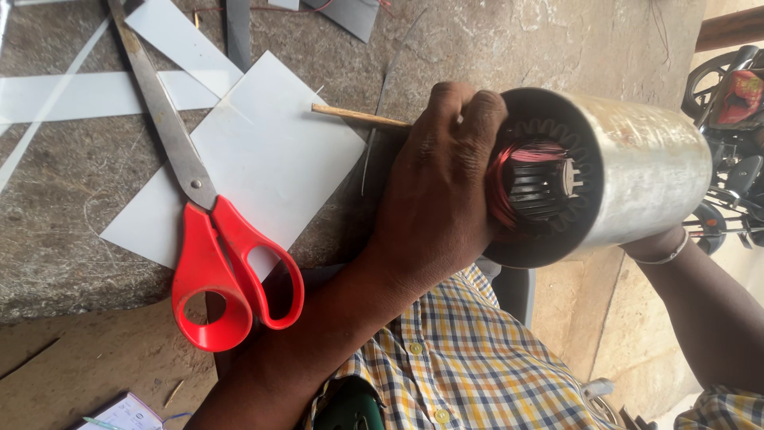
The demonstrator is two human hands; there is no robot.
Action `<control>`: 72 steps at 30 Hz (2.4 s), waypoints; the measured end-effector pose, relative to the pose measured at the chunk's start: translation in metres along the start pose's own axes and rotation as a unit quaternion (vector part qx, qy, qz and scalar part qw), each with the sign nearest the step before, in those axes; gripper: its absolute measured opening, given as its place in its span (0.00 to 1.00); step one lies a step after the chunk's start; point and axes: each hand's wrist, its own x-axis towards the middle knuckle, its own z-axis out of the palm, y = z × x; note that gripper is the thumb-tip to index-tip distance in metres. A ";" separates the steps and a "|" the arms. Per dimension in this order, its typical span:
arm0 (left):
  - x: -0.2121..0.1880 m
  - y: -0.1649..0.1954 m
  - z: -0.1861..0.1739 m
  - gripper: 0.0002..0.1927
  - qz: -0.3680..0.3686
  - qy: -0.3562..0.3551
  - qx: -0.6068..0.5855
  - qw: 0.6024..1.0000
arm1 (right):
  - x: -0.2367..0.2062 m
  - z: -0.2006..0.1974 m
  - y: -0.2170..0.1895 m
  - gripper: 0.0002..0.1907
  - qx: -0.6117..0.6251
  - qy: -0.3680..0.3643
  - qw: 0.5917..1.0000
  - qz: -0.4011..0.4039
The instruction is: The person cuts strips from a white sheet with scissors, then inserts the paper strips into the slots of a motor stator held inside a metal cylinder, pressing each liner into place by hand. At the end the person handles a coil of red enameled copper wire, unwinding and arranging it.
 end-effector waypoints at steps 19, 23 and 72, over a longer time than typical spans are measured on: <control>0.004 0.004 0.004 0.22 -0.053 -0.018 0.039 0.998 | -0.003 -0.031 0.014 0.28 -0.150 -0.046 0.978 -0.141; 0.002 0.003 0.006 0.14 -0.060 -0.013 0.053 0.997 | -0.006 -0.052 0.011 0.28 -0.191 -0.083 0.964 -0.169; 0.012 0.008 -0.003 0.21 -0.053 -0.066 0.095 0.992 | 0.002 -0.051 -0.027 0.28 -0.101 -0.069 0.992 0.002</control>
